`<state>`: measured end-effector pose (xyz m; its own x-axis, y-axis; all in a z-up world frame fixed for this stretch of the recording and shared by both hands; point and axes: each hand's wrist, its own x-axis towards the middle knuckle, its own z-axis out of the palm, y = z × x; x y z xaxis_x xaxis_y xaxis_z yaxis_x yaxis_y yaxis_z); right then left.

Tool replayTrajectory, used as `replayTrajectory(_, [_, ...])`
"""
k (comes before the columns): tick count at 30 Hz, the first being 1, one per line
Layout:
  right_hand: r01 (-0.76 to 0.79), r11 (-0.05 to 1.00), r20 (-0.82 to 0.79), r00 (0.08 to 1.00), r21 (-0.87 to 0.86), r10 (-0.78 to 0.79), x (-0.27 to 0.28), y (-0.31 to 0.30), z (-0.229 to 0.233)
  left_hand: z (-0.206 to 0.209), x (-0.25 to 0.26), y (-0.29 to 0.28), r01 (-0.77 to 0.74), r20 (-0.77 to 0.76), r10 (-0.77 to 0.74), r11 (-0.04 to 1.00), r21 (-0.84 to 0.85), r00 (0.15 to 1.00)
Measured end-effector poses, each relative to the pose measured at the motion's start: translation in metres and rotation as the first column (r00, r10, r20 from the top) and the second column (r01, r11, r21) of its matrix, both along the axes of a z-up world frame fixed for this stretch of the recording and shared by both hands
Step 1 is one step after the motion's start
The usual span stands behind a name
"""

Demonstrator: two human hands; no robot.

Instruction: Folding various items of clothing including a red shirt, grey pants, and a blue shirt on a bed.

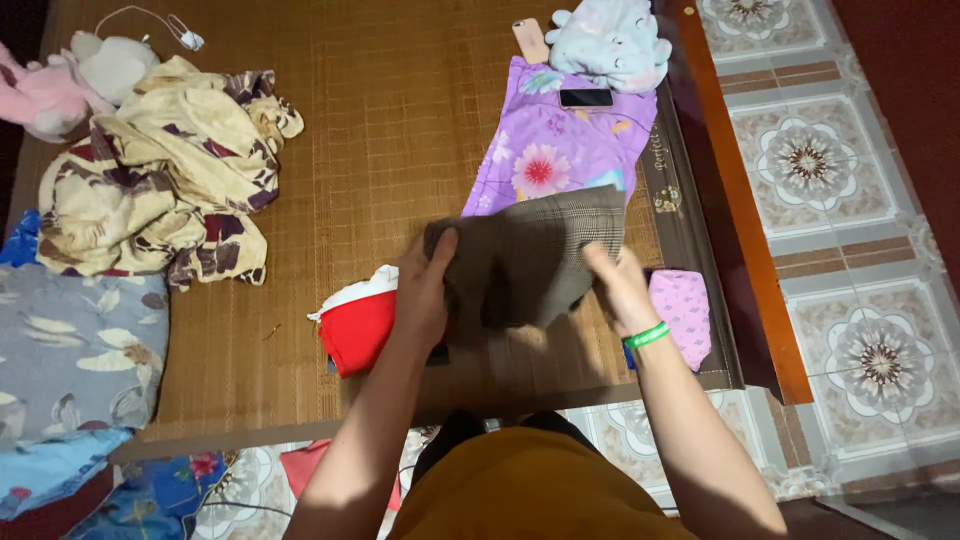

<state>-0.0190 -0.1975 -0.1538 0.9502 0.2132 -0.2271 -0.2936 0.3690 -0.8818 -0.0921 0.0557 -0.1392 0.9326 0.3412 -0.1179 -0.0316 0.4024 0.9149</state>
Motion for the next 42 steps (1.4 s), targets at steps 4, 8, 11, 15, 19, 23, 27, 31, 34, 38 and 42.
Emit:
replayTrajectory(4, [-0.059, 0.974, 0.069, 0.995, -0.216, 0.076, -0.006, -0.009, -0.03, -0.002, 0.007, 0.009, -0.003, 0.017, 0.003, 1.0, 0.019, 1.0])
replayTrajectory(8, [0.082, 0.986, 0.185, 0.981, -0.148, -0.054, -0.005, -0.01, -0.012, 0.001, 0.012, 0.025, -0.053, -0.126, 0.059, 0.997, 0.049, 0.99])
replayTrajectory(11, [0.127, 0.982, 0.23, 0.969, -0.137, -0.093, -0.005, -0.002, 0.013, -0.006, 0.018, 0.032, -0.071, 0.039, 0.072, 0.997, -0.028, 0.997])
replayTrajectory(15, [0.09, 0.97, 0.152, 0.987, -0.228, -0.056, 0.01, -0.005, 0.019, -0.044, 0.036, 0.04, -0.135, 0.015, 0.134, 0.982, 0.134, 0.991])
replayTrajectory(19, [0.005, 0.925, 0.067, 0.998, -0.381, 0.022, 0.061, -0.022, -0.062, -0.092, 0.064, 0.042, 0.075, 0.015, -0.082, 0.964, 0.256, 0.997])
replayTrajectory(23, [0.054, 0.904, 0.146, 0.989, -0.424, 0.01, 0.127, -0.023, -0.142, -0.143, 0.126, 0.041, 0.358, -0.169, -0.316, 0.827, 0.434, 0.934])
replayTrajectory(27, [0.131, 0.946, 0.215, 0.974, -0.297, -0.067, 0.156, 0.006, -0.078, -0.17, 0.191, 0.048, 0.24, -0.032, -0.283, 0.743, 0.625, 0.959])
replayTrajectory(31, [-0.13, 0.979, 0.376, 0.909, -0.155, 0.18, 0.14, 0.019, 0.006, -0.037, 0.174, 0.042, 0.057, 0.012, -0.112, 0.587, 0.807, 0.994])
replayTrajectory(34, [0.065, 0.791, 0.654, 0.606, -0.608, 0.453, 0.108, 0.015, 0.017, -0.01, 0.131, 0.039, 0.012, 0.026, -0.067, 0.512, 0.859, 0.997])
replayTrajectory(38, [0.313, 0.405, 0.511, 0.576, -0.859, 0.639, 0.034, 0.001, -0.037, -0.05, 0.044, 0.034, 0.153, -0.136, -0.098, 0.208, 0.966, 0.986])
replayTrajectory(42, [0.177, 0.063, 0.169, 0.683, -0.982, 0.71, -0.058, -0.032, -0.168, -0.16, -0.053, 0.023, 0.516, -0.518, -0.029, -0.042, 0.855, 0.855])
